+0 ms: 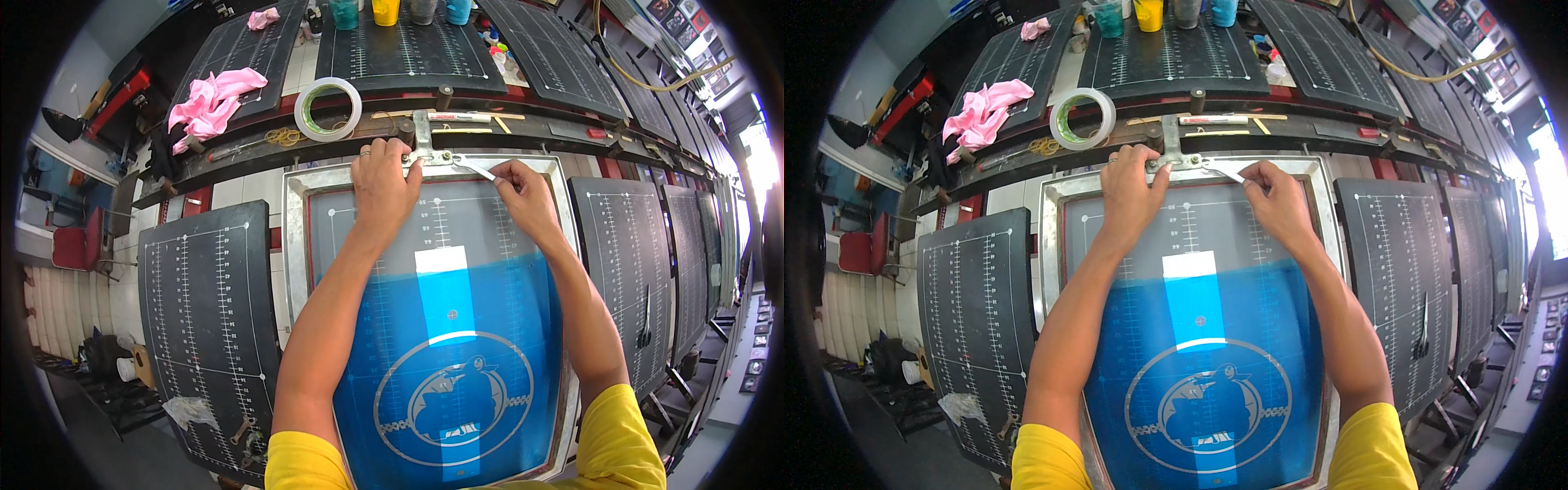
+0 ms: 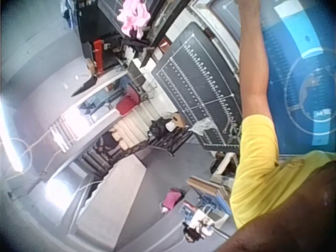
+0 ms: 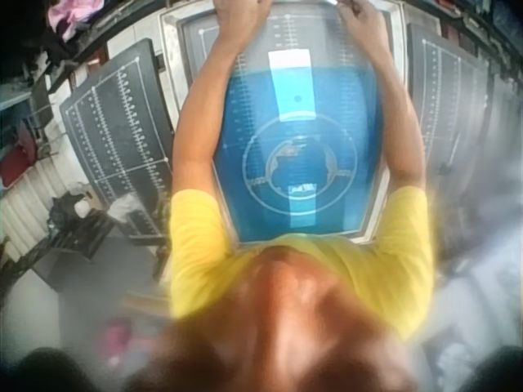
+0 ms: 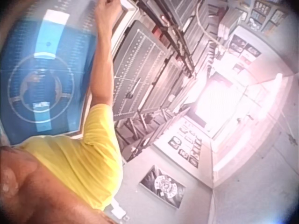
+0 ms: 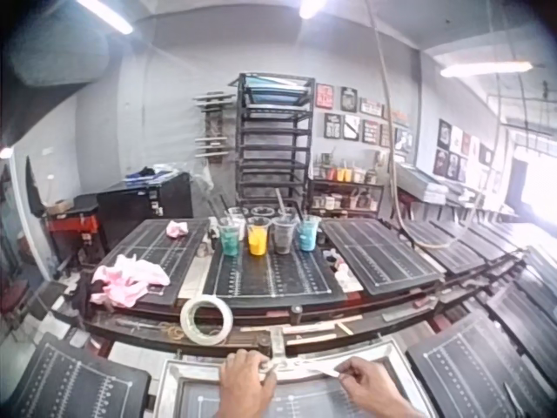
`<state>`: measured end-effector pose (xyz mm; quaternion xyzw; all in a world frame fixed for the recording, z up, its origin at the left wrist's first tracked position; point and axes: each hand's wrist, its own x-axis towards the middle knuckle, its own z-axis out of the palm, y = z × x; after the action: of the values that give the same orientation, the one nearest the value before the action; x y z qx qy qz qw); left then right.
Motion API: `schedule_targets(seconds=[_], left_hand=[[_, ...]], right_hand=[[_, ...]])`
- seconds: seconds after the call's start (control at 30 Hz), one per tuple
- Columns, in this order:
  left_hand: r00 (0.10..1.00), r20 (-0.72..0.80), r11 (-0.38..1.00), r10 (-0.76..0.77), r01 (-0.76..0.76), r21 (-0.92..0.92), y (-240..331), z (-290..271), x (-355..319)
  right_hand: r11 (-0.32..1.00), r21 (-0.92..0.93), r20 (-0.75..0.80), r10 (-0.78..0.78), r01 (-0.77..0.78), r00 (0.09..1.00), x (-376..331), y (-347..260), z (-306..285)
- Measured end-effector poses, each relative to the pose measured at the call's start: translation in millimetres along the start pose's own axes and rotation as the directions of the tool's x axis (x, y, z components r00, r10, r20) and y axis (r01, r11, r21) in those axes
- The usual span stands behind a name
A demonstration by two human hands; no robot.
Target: The person prepares a screen printing frame by applying tape to the edges of the screen, using a tool to secure a metal bracket, and lifting the frame to check for alignment.
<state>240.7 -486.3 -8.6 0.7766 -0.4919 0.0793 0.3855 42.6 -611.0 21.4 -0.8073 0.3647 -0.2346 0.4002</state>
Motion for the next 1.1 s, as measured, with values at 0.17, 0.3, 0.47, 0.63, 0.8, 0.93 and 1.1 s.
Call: schedule_targets(seconds=[0.17,0.3,0.47,0.63,0.8,0.93,1.1], left_hand=[[1.000,0.008,1.000,0.014,-0.014,0.019,-3,-2,0],[1.000,0.015,1.000,0.018,-0.018,0.006,1,-1,1],[1.000,-0.005,1.000,0.024,-0.024,-0.008,-1,-1,1],[1.000,0.014,1.000,0.013,-0.013,0.024,0,-1,0],[1.000,0.010,1.000,0.003,-0.003,0.017,2,-2,1],[1.000,0.014,1.000,0.006,-0.006,0.015,3,-1,1],[1.000,0.018,1.000,0.015,-0.016,0.009,-2,-2,0]], right_hand=[[0.994,-0.107,0.108,0.025,-0.014,0.994,16,-12,-6],[0.988,-0.085,0.148,-0.112,0.126,0.983,35,-1,-14],[0.979,-0.113,0.300,-0.130,0.170,0.945,58,-6,-26],[0.997,-0.014,0.431,-0.061,0.074,0.900,74,0,-31],[0.960,-0.030,0.457,-0.234,0.278,0.858,94,3,-30],[0.931,-0.105,0.487,-0.258,0.349,0.835,103,-2,-29],[0.908,-0.211,0.340,-0.279,0.362,0.898,52,-12,-21]])
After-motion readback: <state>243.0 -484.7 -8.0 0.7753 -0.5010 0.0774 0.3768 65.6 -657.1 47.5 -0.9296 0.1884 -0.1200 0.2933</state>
